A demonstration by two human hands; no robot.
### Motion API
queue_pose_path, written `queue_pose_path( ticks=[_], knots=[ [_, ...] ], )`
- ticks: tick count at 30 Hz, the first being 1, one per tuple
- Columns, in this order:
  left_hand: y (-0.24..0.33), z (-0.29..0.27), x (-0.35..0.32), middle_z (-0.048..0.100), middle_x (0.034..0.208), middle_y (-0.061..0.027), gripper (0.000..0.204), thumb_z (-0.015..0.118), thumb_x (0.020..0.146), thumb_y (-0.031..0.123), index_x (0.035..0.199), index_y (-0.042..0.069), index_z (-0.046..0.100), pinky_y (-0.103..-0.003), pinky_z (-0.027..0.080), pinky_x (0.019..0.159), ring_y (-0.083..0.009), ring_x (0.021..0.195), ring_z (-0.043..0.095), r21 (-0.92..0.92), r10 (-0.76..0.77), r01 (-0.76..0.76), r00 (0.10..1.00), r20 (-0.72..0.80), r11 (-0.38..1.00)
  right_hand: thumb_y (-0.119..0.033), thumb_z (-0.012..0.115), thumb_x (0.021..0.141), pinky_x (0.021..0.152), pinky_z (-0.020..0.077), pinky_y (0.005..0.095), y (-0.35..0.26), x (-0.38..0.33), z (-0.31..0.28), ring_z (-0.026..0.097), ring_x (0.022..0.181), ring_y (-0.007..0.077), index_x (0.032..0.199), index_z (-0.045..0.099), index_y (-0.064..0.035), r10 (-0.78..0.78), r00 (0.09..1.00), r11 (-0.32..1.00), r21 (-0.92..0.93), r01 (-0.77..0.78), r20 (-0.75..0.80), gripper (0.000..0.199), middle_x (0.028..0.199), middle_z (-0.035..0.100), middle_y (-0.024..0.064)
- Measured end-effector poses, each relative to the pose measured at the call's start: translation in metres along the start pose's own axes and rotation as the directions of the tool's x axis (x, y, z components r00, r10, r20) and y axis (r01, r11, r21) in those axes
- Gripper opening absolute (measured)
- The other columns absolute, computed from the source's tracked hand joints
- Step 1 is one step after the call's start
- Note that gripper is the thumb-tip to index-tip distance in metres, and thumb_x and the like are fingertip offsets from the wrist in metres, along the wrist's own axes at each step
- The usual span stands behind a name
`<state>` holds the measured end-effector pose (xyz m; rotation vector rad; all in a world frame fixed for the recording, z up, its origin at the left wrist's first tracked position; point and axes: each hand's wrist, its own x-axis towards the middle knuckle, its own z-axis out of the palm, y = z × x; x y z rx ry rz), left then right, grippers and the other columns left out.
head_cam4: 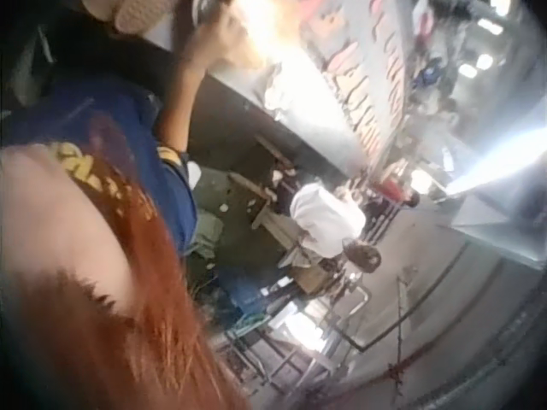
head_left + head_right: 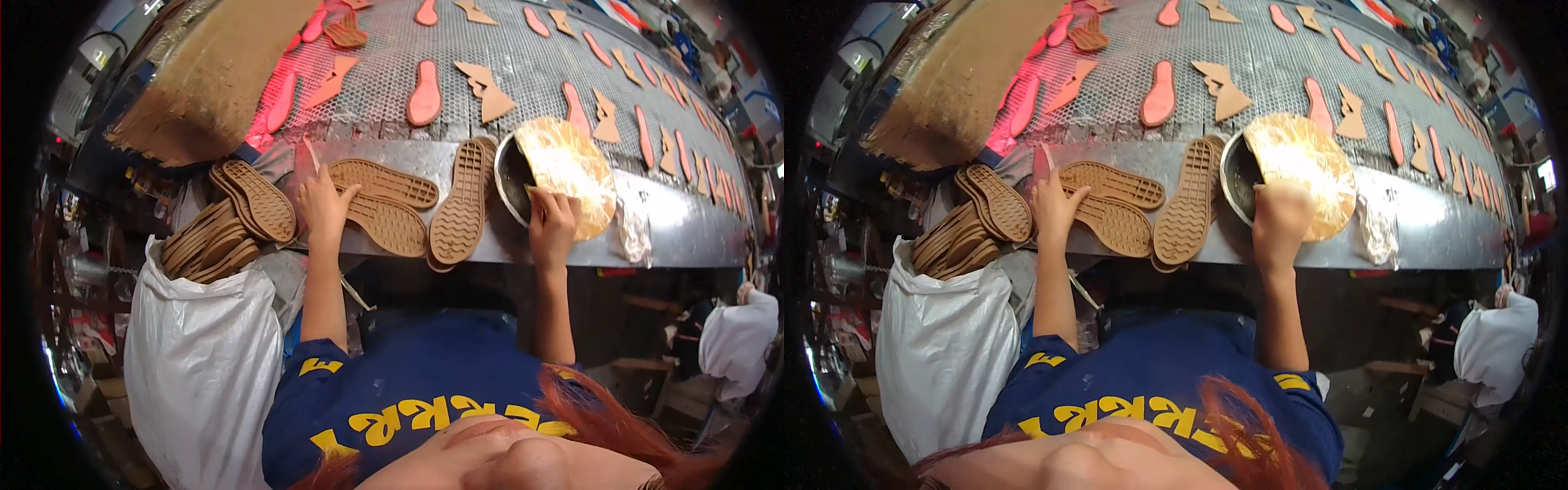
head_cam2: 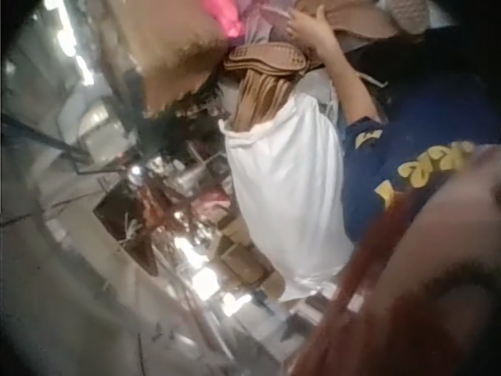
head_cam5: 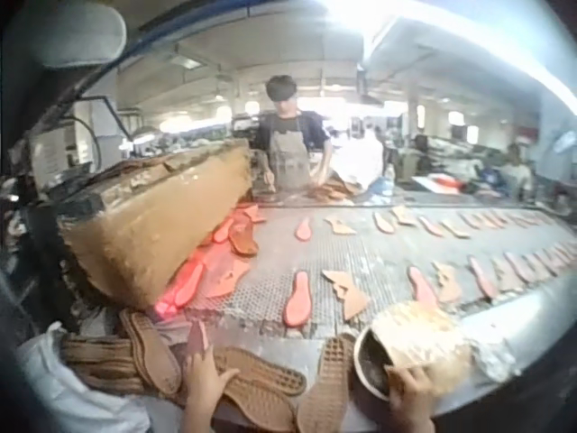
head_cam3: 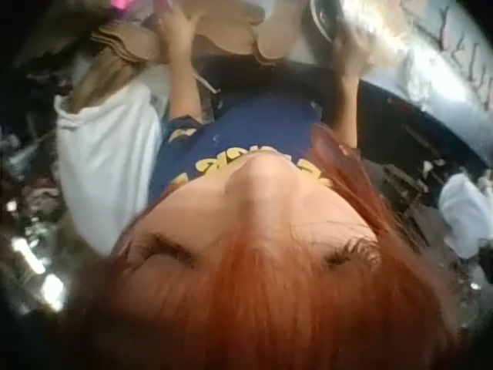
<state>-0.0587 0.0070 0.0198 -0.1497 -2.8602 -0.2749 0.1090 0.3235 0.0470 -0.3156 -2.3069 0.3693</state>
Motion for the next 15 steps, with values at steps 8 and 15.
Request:
queue_pose_path(
  ticks=[8, 15],
  knots=[
    [0.010, -0.063, -0.026, 0.060, 0.104, -0.0110, 0.046, 0.071, 0.076, -0.002, 0.118, -0.001, 0.053, -0.026, 0.046, 0.085, -0.0169, 0.094, 0.058, -0.955, 0.011, -0.104, 0.994, -0.105, 0.278, -0.002, 0.067, 0.075, 0.067, 0.0404, 0.0335, 0.004, -0.003, 0.000, 0.049, 0.069, 0.0230, 0.086, 0.069, -0.0074, 0.064, 0.997, 0.977, 0.200, -0.070, 0.036, 0.013, 0.069, 0.059, 0.0041],
    [0.047, -0.065, -0.055, 0.061, 0.097, -0.0067, 0.031, 0.069, 0.079, -0.003, 0.107, -0.001, 0.055, -0.024, 0.047, 0.083, -0.0116, 0.089, 0.059, -0.966, -0.107, -0.126, 0.982, -0.153, 0.228, 0.001, 0.066, 0.075, 0.066, 0.0404, 0.0338, 0.008, -0.002, 0.006, 0.049, 0.069, 0.0229, 0.088, 0.069, -0.0065, 0.126, 0.991, 0.952, 0.286, -0.108, -0.045, 0.015, 0.067, 0.058, 0.0057]
  ],
)
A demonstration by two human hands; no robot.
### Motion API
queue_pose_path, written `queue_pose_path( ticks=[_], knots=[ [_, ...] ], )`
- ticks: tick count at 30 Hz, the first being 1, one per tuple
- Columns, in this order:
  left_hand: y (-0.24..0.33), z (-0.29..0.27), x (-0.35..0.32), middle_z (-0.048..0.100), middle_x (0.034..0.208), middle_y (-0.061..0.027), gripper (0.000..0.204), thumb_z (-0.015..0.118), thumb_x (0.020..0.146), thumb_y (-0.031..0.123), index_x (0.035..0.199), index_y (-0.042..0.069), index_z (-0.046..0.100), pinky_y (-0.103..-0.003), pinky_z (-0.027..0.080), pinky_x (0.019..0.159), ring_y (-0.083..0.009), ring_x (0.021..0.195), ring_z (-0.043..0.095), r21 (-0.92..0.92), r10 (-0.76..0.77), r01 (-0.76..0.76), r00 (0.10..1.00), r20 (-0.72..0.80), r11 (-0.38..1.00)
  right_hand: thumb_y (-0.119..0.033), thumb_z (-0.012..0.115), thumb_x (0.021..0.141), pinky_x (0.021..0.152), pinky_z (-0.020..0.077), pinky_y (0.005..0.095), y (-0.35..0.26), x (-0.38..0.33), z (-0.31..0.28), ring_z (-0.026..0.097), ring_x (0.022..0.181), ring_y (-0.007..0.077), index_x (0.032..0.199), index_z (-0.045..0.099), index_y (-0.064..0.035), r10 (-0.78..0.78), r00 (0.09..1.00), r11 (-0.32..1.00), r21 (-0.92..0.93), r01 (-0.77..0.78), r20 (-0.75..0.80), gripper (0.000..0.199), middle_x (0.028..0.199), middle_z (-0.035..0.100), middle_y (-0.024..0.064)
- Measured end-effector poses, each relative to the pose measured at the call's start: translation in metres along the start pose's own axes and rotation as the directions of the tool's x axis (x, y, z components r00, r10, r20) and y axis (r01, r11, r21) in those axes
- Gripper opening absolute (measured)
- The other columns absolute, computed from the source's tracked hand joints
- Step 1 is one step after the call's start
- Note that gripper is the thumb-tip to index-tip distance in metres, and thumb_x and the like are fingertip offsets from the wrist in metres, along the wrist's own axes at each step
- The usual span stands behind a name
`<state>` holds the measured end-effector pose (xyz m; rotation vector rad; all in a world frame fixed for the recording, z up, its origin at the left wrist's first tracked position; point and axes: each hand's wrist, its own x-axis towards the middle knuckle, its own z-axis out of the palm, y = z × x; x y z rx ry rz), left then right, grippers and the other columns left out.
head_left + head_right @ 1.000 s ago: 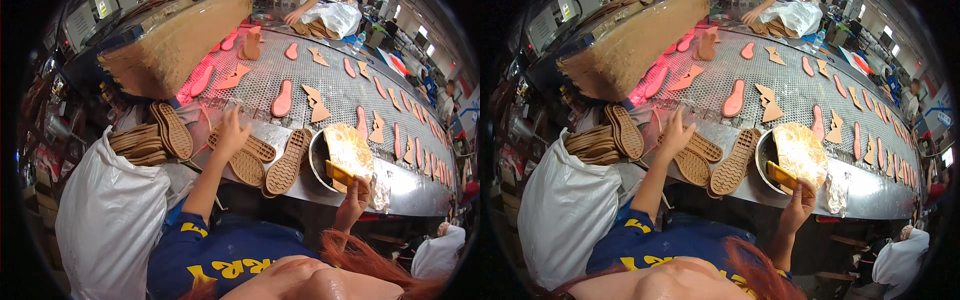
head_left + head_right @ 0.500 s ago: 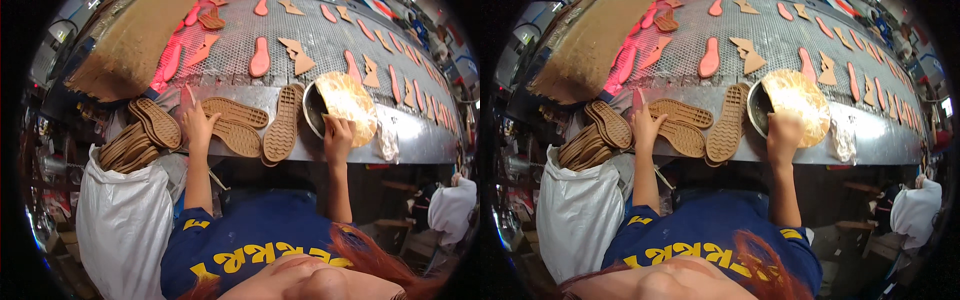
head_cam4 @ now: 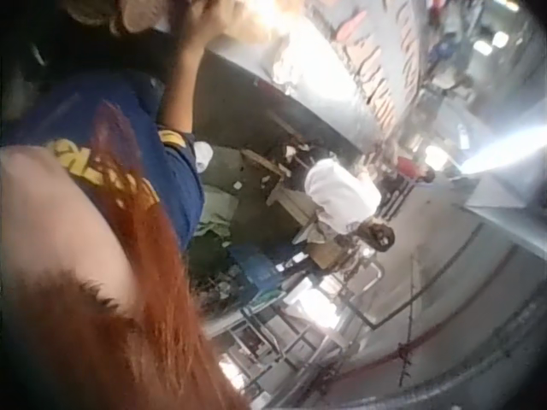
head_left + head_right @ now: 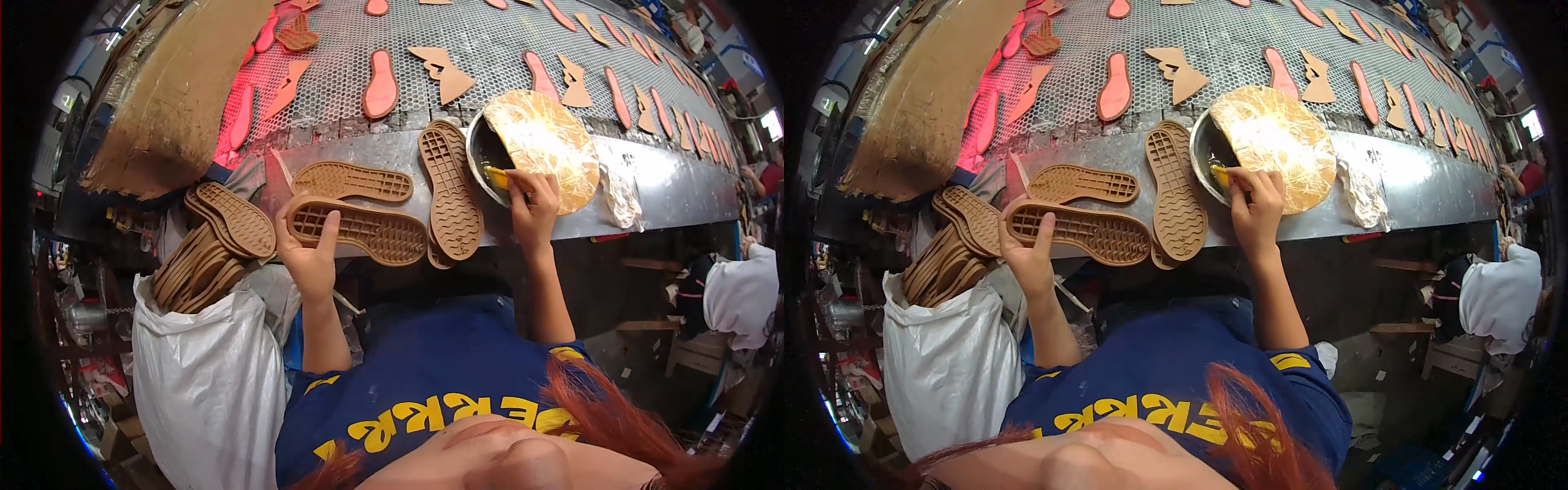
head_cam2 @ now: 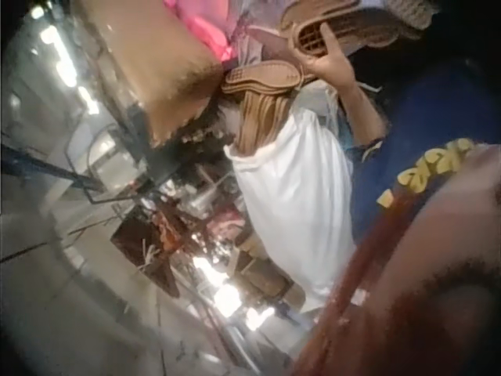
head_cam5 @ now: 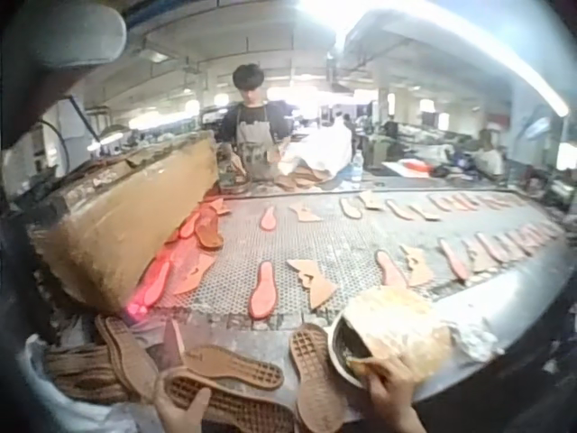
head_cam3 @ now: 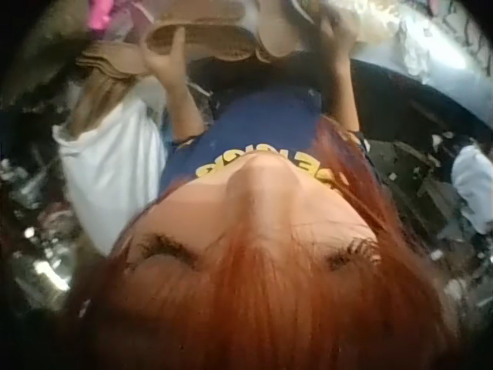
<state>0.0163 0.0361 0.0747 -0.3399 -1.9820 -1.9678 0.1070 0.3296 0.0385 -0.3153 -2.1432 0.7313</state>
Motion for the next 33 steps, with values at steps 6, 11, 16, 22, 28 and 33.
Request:
queue_pose_path(
  ticks=[6, 11, 16, 22, 28, 33],
  knots=[
    [0.006, -0.033, -0.001, 0.060, 0.093, -0.0049, 0.025, 0.071, 0.080, 0.002, 0.099, 0.000, 0.055, -0.024, 0.047, 0.077, -0.0108, 0.082, 0.058, -0.020, 0.025, -0.032, 0.958, -0.284, 0.999, 0.000, 0.065, 0.077, 0.071, 0.0442, 0.0345, -0.009, -0.003, -0.004, 0.056, 0.076, 0.0265, 0.089, 0.070, -0.0035, 0.029, 0.998, 1.000, -0.002, -0.029, 0.064, 0.013, 0.078, 0.065, 0.0117],
    [-0.001, -0.064, 0.026, 0.049, 0.110, -0.0094, 0.047, 0.067, 0.086, 0.009, 0.119, 0.004, 0.034, -0.030, 0.045, 0.085, -0.0165, 0.104, 0.050, -0.087, 0.129, -0.257, 0.717, -0.685, 0.962, 0.002, 0.062, 0.083, 0.071, 0.0506, 0.0318, 0.019, -0.020, -0.006, 0.060, 0.078, 0.0228, 0.094, 0.068, -0.0005, 0.054, 0.998, 0.995, 0.086, -0.058, 0.040, 0.013, 0.083, 0.062, 0.0124],
    [-0.015, -0.083, 0.012, 0.051, 0.115, -0.0133, 0.044, 0.058, 0.085, -0.002, 0.119, 0.011, 0.035, -0.045, 0.053, 0.088, -0.0290, 0.103, 0.059, -0.732, -0.386, 0.049, 0.872, -0.300, 0.680, 0.004, 0.057, 0.088, 0.075, 0.0528, 0.0273, 0.029, -0.019, -0.006, 0.060, 0.084, 0.0174, 0.100, 0.062, 0.0066, 0.024, 0.992, 0.988, 0.146, -0.042, 0.126, 0.013, 0.096, 0.053, 0.0113],
    [-0.044, -0.064, -0.029, 0.053, 0.123, -0.0219, 0.046, 0.052, 0.087, 0.000, 0.131, -0.006, 0.037, -0.037, 0.053, 0.093, -0.0298, 0.108, 0.059, -0.809, -0.650, 0.570, 0.670, 0.358, 0.142, 0.005, 0.059, 0.084, 0.071, 0.0502, 0.0297, 0.027, -0.010, -0.005, 0.055, 0.082, 0.0199, 0.096, 0.064, 0.0042, -0.048, 0.992, 0.993, 0.117, 0.034, 0.121, 0.013, 0.085, 0.058, 0.0103],
    [-0.036, -0.036, -0.041, 0.054, 0.122, -0.0225, 0.046, 0.049, 0.088, -0.002, 0.132, -0.010, 0.036, -0.030, 0.053, 0.091, -0.0252, 0.107, 0.060, -0.823, -0.430, 0.565, 0.729, 0.532, -0.060, 0.004, 0.058, 0.085, 0.071, 0.0498, 0.0292, 0.027, -0.009, -0.007, 0.055, 0.084, 0.0199, 0.096, 0.065, 0.0041, 0.038, 0.989, 0.986, 0.153, -0.060, 0.143, 0.013, 0.084, 0.061, 0.0104],
    [-0.010, -0.018, -0.035, 0.050, 0.128, -0.0171, 0.071, 0.053, 0.076, -0.010, 0.141, 0.008, 0.031, -0.046, 0.054, 0.086, -0.0346, 0.117, 0.053, -0.681, -0.213, 0.598, 0.796, 0.567, 0.423, 0.000, 0.055, 0.090, 0.075, 0.0507, 0.0284, 0.034, -0.013, -0.010, 0.059, 0.087, 0.0157, 0.103, 0.062, 0.0042, 0.138, 0.984, 0.907, 0.383, -0.173, 0.115, 0.015, 0.093, 0.061, 0.0088]
  ],
)
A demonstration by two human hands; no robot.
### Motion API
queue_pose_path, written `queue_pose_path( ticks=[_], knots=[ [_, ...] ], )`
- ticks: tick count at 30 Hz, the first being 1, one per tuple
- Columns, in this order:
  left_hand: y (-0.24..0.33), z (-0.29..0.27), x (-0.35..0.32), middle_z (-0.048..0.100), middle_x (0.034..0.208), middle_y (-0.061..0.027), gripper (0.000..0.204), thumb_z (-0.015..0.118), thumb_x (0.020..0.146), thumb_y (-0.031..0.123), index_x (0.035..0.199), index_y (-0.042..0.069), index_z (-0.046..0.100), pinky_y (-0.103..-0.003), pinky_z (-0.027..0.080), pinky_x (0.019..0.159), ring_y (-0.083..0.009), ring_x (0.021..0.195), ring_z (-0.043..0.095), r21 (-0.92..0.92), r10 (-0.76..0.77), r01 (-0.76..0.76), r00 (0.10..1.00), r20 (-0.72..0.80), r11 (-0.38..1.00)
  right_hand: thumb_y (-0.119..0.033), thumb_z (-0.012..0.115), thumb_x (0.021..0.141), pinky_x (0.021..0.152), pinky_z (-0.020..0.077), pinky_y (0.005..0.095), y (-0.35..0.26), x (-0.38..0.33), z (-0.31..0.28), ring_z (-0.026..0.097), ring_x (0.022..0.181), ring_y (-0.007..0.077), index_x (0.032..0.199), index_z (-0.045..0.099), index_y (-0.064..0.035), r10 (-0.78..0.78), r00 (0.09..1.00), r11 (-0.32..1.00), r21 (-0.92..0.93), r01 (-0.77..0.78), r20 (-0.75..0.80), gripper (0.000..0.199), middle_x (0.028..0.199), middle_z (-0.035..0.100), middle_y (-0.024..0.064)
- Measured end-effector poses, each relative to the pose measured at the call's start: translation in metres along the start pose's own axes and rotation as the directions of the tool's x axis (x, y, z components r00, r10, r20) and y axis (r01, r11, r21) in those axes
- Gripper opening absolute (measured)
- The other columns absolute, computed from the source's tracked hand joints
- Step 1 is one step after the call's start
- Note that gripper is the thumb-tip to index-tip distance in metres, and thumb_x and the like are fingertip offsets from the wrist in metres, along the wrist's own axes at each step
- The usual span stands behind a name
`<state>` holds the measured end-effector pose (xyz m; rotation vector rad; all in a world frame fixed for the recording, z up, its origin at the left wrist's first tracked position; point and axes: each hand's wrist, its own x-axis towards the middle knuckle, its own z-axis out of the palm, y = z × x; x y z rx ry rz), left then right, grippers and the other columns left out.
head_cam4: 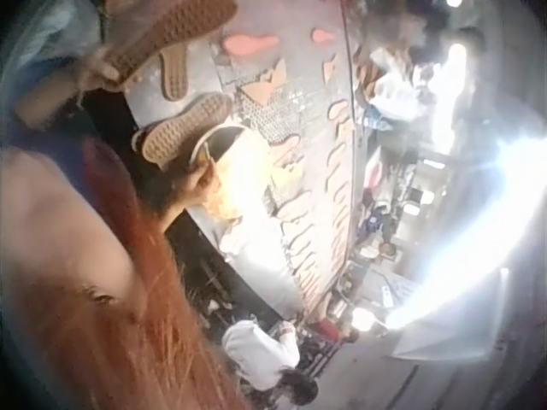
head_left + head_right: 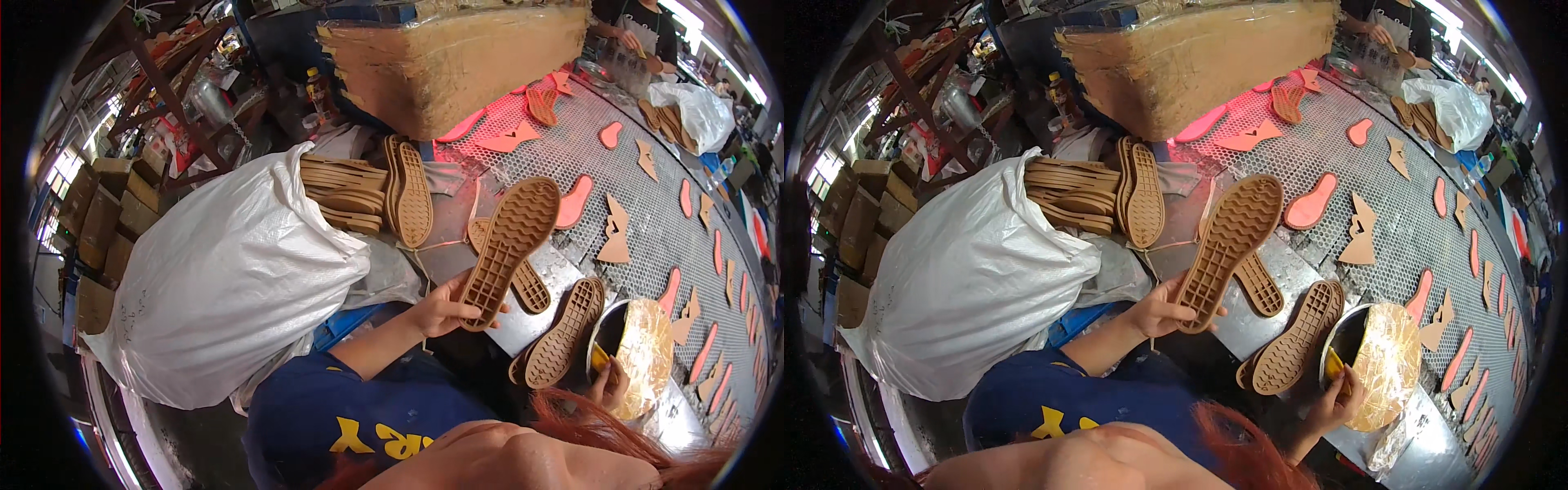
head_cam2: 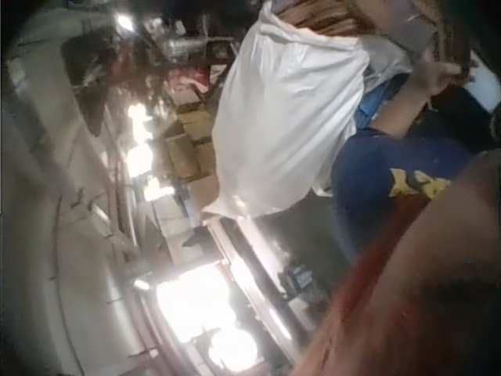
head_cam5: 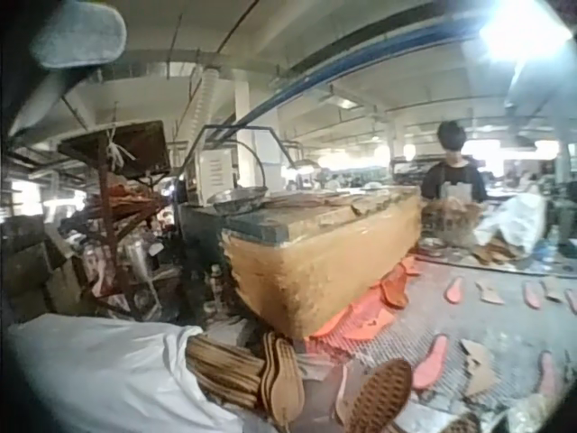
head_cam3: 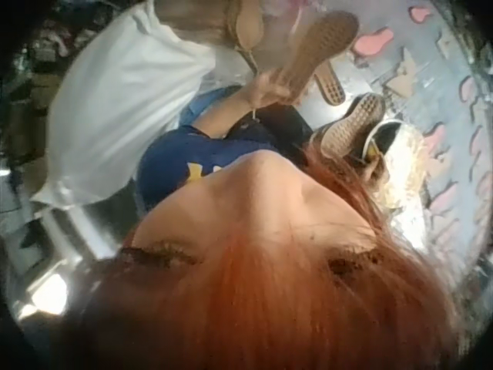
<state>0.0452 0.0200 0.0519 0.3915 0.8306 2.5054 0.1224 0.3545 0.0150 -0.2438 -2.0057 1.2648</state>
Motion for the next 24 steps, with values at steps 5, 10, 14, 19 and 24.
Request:
queue_pose_path(
  ticks=[5, 10, 14, 19, 24],
  knots=[
    [-0.012, 0.016, 0.004, 0.049, 0.127, -0.0210, 0.079, 0.048, 0.065, -0.013, 0.140, 0.006, 0.031, -0.041, 0.056, 0.081, -0.0354, 0.113, 0.055, -0.031, -0.086, 0.087, 0.996, 0.030, 0.996, -0.005, 0.053, 0.094, 0.072, 0.0479, 0.0231, -0.013, 0.005, -0.002, 0.059, 0.082, 0.0132, 0.105, 0.060, 0.0028, 0.126, 0.992, 0.988, 0.086, -0.128, 0.021, 0.016, 0.097, 0.062, 0.0082],
    [-0.031, 0.022, 0.001, 0.052, 0.122, -0.0241, 0.058, 0.047, 0.083, 0.006, 0.138, 0.003, 0.031, -0.035, 0.059, 0.065, -0.0324, 0.098, 0.062, 0.012, -0.210, 0.210, 0.975, 0.068, 0.978, -0.008, 0.053, 0.095, 0.061, 0.0408, 0.0184, -0.016, 0.010, -0.007, 0.051, 0.072, 0.0067, 0.104, 0.061, 0.0000, 0.224, 0.973, 0.961, 0.156, -0.229, 0.046, 0.015, 0.095, 0.061, 0.0038],
    [-0.042, 0.024, -0.002, 0.054, 0.118, -0.0252, 0.050, 0.041, 0.095, 0.025, 0.138, 0.001, 0.029, -0.030, 0.058, 0.055, -0.0288, 0.086, 0.067, 0.079, -0.253, 0.246, 0.962, 0.099, 0.966, -0.009, 0.053, 0.095, 0.060, 0.0400, 0.0181, -0.016, 0.013, -0.007, 0.049, 0.071, 0.0061, 0.104, 0.061, -0.0012, 0.184, 0.983, 0.965, 0.186, -0.183, 0.013, 0.014, 0.097, 0.059, 0.0027],
    [-0.048, 0.025, -0.001, 0.055, 0.119, -0.0204, 0.054, 0.049, 0.093, 0.017, 0.140, 0.002, 0.028, -0.028, 0.057, 0.061, -0.0231, 0.087, 0.065, 0.350, -0.213, 0.177, 0.975, 0.067, 0.920, -0.009, 0.052, 0.095, 0.060, 0.0400, 0.0181, -0.013, 0.012, -0.011, 0.049, 0.071, 0.0061, 0.103, 0.061, -0.0020, 0.157, 0.987, 0.973, 0.167, -0.159, 0.027, 0.014, 0.100, 0.058, 0.0024],
    [-0.067, 0.030, -0.002, 0.057, 0.112, -0.0148, 0.056, 0.061, 0.085, 0.004, 0.134, 0.003, 0.034, -0.036, 0.052, 0.084, -0.0213, 0.097, 0.061, 0.375, -0.124, 0.089, 0.990, 0.069, 0.923, -0.009, 0.052, 0.095, 0.060, 0.0399, 0.0179, -0.014, 0.011, -0.013, 0.048, 0.070, 0.0058, 0.103, 0.061, -0.0018, 0.140, 0.990, 0.977, 0.156, -0.142, 0.025, 0.014, 0.100, 0.058, 0.0026]
  ],
)
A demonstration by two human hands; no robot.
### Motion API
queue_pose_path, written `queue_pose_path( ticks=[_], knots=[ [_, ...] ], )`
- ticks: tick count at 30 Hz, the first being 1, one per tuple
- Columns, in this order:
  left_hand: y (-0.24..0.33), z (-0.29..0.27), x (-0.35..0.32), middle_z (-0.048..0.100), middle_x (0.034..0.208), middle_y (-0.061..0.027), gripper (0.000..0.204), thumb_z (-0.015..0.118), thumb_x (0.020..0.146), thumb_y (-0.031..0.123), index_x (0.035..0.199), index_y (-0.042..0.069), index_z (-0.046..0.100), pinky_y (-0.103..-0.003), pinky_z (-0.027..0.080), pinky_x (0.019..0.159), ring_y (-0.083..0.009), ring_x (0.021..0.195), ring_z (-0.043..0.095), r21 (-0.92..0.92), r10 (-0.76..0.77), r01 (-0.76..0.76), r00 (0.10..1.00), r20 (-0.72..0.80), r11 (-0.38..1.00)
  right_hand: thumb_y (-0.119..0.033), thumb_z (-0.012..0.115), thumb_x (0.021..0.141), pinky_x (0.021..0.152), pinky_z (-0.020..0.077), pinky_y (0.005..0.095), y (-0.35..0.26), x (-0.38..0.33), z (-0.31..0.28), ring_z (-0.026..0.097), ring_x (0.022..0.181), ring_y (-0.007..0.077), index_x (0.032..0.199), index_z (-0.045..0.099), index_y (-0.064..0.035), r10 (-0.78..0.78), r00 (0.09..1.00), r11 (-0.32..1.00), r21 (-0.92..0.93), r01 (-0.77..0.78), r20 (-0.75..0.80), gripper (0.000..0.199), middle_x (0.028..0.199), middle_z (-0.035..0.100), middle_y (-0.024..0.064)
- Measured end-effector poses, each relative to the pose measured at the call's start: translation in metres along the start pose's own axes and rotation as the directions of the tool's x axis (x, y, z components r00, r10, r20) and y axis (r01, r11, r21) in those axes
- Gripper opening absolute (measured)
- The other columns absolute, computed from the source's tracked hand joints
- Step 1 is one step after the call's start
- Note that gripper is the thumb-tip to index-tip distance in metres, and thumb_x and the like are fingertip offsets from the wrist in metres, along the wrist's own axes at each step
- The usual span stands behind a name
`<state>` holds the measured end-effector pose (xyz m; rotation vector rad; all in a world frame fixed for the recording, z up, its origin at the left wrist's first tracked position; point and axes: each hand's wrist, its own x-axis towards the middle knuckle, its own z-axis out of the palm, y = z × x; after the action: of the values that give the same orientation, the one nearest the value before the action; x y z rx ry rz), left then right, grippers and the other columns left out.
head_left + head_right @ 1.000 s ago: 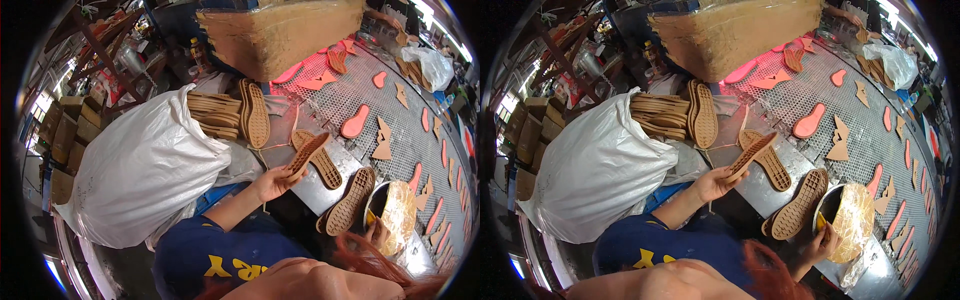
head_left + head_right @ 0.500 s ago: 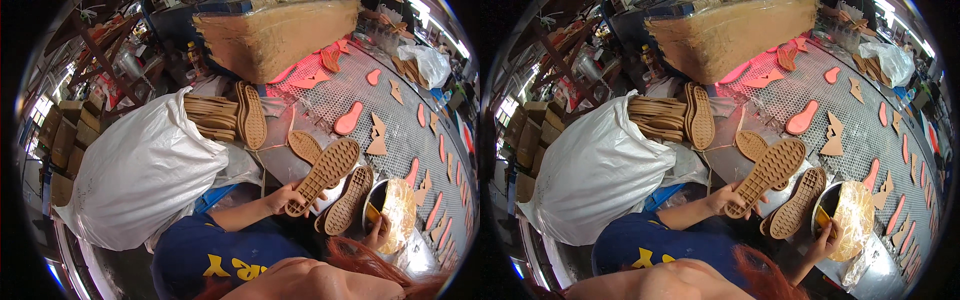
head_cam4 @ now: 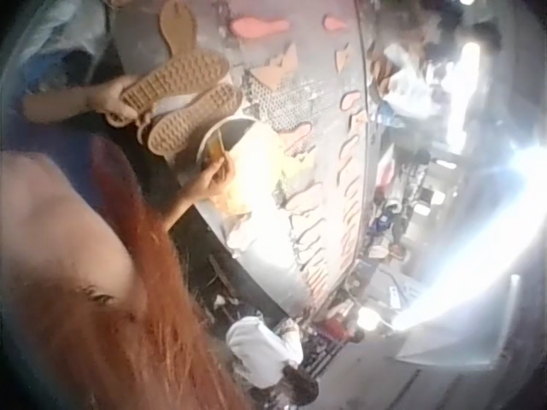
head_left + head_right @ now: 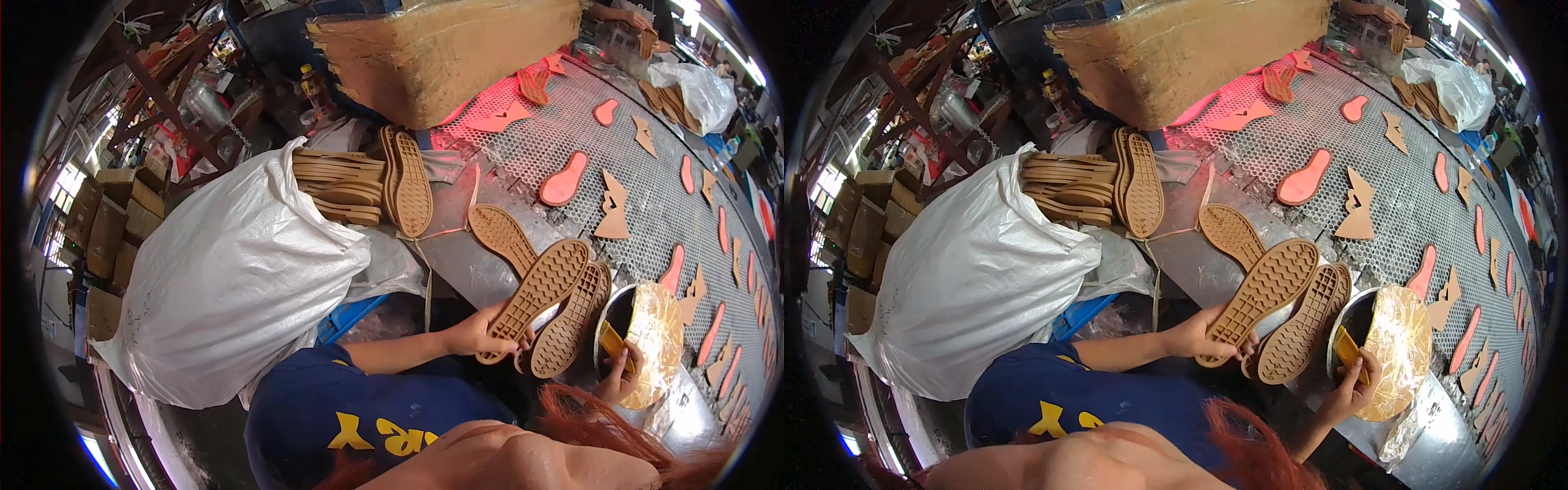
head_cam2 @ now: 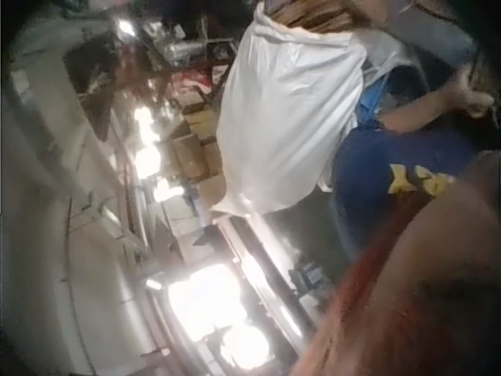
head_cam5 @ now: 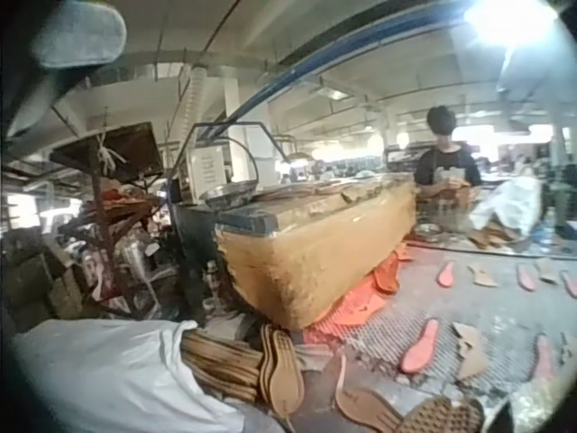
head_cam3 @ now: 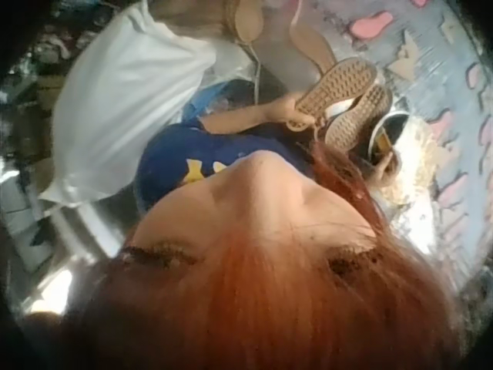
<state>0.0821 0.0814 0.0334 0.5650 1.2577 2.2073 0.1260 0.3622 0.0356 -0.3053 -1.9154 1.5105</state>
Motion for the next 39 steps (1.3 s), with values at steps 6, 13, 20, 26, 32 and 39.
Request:
queue_pose_path(
  ticks=[6, 13, 20, 26, 32, 39],
  knots=[
    [-0.027, 0.019, -0.007, 0.061, 0.109, -0.0160, 0.051, 0.067, 0.081, 0.006, 0.125, 0.000, 0.042, -0.039, 0.053, 0.086, -0.0246, 0.105, 0.060, -0.320, -0.197, 0.278, 0.944, 0.264, 0.906, -0.009, 0.052, 0.095, 0.059, 0.0396, 0.0184, 0.000, 0.001, -0.003, 0.048, 0.069, 0.0062, 0.103, 0.061, -0.0011, 0.010, 1.000, 1.000, 0.001, -0.010, 0.015, 0.014, 0.099, 0.059, 0.0034],
    [-0.042, 0.033, -0.007, 0.061, 0.118, -0.0142, 0.063, 0.075, 0.074, 0.016, 0.128, 0.002, 0.044, -0.033, 0.041, 0.099, -0.0179, 0.112, 0.056, -0.133, -0.325, 0.441, 0.805, 0.496, 0.888, -0.004, 0.051, 0.094, 0.078, 0.0454, 0.0249, 0.012, -0.001, -0.015, 0.056, 0.086, 0.0128, 0.104, 0.058, 0.0027, -0.041, 0.998, 0.997, 0.069, 0.038, 0.043, 0.014, 0.100, 0.058, 0.0073],
    [-0.050, 0.041, 0.003, 0.060, 0.121, -0.0136, 0.068, 0.073, 0.075, 0.015, 0.133, 0.003, 0.039, -0.035, 0.036, 0.103, -0.0170, 0.117, 0.052, -0.132, -0.269, 0.371, 0.836, 0.478, 0.919, -0.005, 0.051, 0.094, 0.077, 0.0458, 0.0243, 0.008, -0.003, -0.021, 0.056, 0.086, 0.0127, 0.105, 0.058, 0.0022, -0.016, 0.999, 0.997, 0.070, 0.012, 0.050, 0.015, 0.102, 0.059, 0.0077],
    [-0.045, 0.040, 0.005, 0.060, 0.121, -0.0133, 0.061, 0.068, 0.080, 0.012, 0.134, 0.001, 0.040, -0.036, 0.034, 0.105, -0.0202, 0.120, 0.051, -0.122, -0.221, 0.289, 0.893, 0.393, 0.950, -0.006, 0.051, 0.095, 0.064, 0.0425, 0.0194, -0.004, -0.004, -0.024, 0.054, 0.080, 0.0091, 0.106, 0.059, -0.0009, -0.010, 0.998, 1.000, 0.003, 0.010, 0.062, 0.015, 0.105, 0.058, 0.0058],
    [-0.011, 0.030, 0.018, 0.062, 0.118, -0.0115, 0.054, 0.062, 0.080, 0.004, 0.130, 0.001, 0.043, -0.035, 0.037, 0.103, -0.0178, 0.115, 0.053, 0.076, -0.169, 0.155, 0.954, 0.248, 0.985, -0.005, 0.050, 0.095, 0.063, 0.0432, 0.0206, -0.001, -0.004, -0.029, 0.054, 0.081, 0.0099, 0.106, 0.060, -0.0007, -0.022, 0.998, 0.998, -0.054, 0.025, 0.055, 0.015, 0.106, 0.058, 0.0062],
    [0.011, 0.007, 0.041, 0.061, 0.117, -0.0115, 0.054, 0.063, 0.077, 0.003, 0.128, 0.000, 0.045, -0.034, 0.042, 0.098, -0.0187, 0.113, 0.056, -0.165, 0.076, -0.087, 0.994, -0.072, 0.982, -0.004, 0.050, 0.094, 0.063, 0.0425, 0.0201, 0.001, -0.003, -0.033, 0.054, 0.081, 0.0103, 0.107, 0.060, -0.0006, 0.011, 0.998, 0.999, -0.047, -0.008, 0.069, 0.016, 0.108, 0.058, 0.0071]
  ],
)
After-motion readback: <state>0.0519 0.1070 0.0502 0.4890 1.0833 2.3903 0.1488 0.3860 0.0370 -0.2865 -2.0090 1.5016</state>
